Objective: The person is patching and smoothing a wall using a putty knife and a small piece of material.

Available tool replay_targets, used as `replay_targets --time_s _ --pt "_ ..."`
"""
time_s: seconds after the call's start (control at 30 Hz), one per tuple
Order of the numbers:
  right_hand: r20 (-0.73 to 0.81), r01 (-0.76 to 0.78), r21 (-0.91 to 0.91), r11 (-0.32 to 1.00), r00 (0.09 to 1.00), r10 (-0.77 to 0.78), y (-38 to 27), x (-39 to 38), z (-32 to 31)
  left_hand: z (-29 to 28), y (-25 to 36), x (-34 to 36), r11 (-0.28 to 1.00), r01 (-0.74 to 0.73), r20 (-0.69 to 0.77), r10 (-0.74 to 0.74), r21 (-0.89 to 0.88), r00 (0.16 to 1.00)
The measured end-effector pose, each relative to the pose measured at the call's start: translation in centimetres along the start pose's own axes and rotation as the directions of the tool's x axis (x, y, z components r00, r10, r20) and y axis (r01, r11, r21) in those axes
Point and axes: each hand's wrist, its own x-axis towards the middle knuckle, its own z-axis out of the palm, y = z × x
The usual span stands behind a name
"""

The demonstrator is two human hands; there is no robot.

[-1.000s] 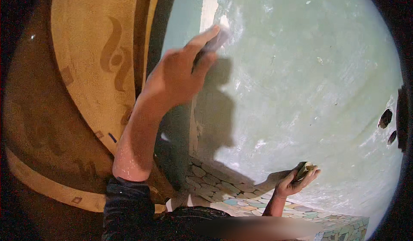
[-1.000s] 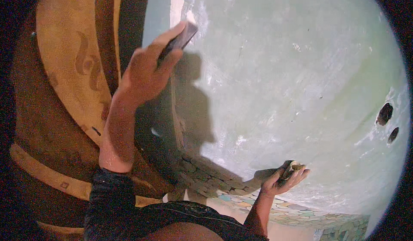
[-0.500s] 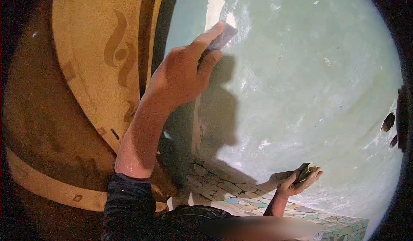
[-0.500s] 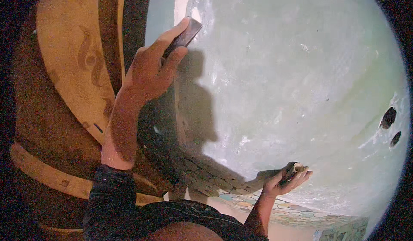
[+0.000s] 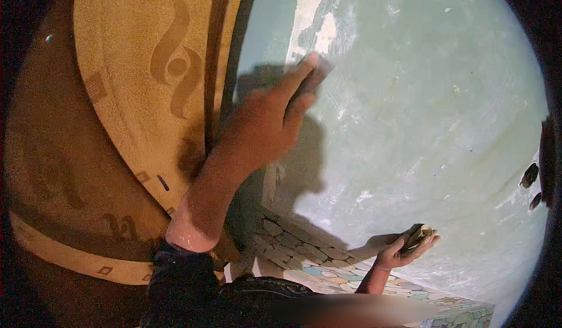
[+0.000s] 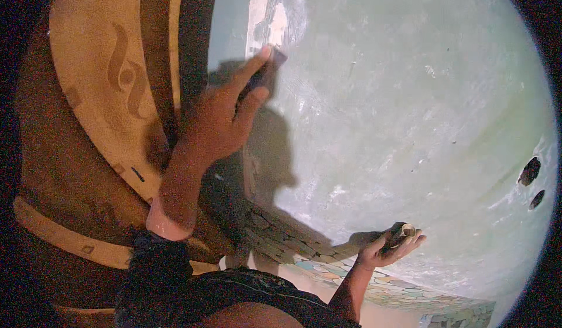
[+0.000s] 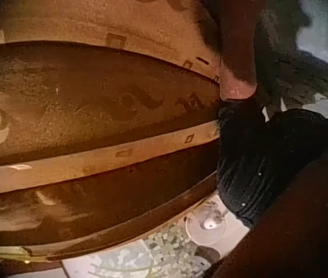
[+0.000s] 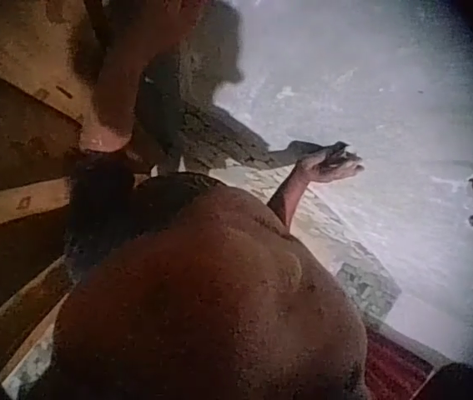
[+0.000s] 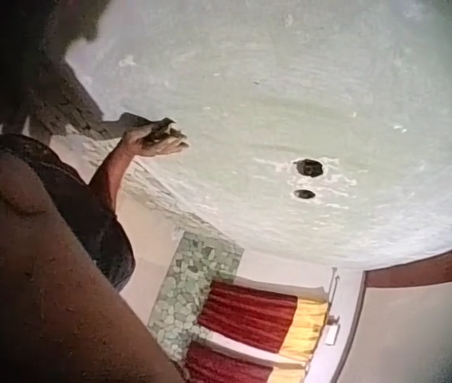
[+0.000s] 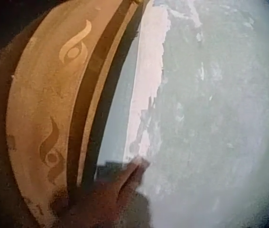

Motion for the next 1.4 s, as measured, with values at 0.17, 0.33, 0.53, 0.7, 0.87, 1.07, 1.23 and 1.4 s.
replay_targets --time_s 0.17,0.33,0.53,0.7,0.87,1.07,1.23,1.4 --pt "0.026 0.026 -0.097 0.995 0.999 -0.023 -0.3 0.0 0.0 -0.8 0.2 1.0 0.982 0.036 0.008 -0.036 -0.184 0.999" --pt "-0.053 -0.022 0.062 0.998 0.998 0.026 -0.4 0.0 0.4 -0.2 -0.1 0.3 0.990 -0.035 -0.034 0.030 -0.137 0.999" --pt "-0.005 -0.062 -0.030 0.998 0.998 0.062 -1.0 0.1 0.1 0.7 -0.7 1.4 0.984 -0.122 -0.118 0.107 -0.129 0.987" --pt "-0.003 -0.040 0.029 0.999 0.999 0.040 -0.4 -0.1 0.0 -0.2 0.4 1.5 0.995 -0.061 -0.089 0.054 -0.073 0.995" --pt "-0.021 -0.047 0.048 0.998 0.999 0.048 -1.0 0.3 0.4 1.5 -0.2 0.7 0.966 -0.185 -0.210 0.146 -0.181 0.967" --pt "-0.035 -0.065 0.054 0.996 0.997 0.067 -0.6 -0.3 0.3 -0.8 2.0 2.2 0.983 0.017 -0.017 -0.020 -0.184 1.000" --pt "0.020 -0.024 0.029 0.999 1.000 0.023 -0.6 0.0 0.0 2.0 0.8 -1.7 0.977 -0.042 -0.066 0.029 -0.210 0.997" --pt "-0.010 -0.011 0.026 1.000 1.000 0.012 -0.6 -0.2 0.5 0.4 1.4 2.4 0.966 -0.127 -0.148 0.095 -0.226 0.984"
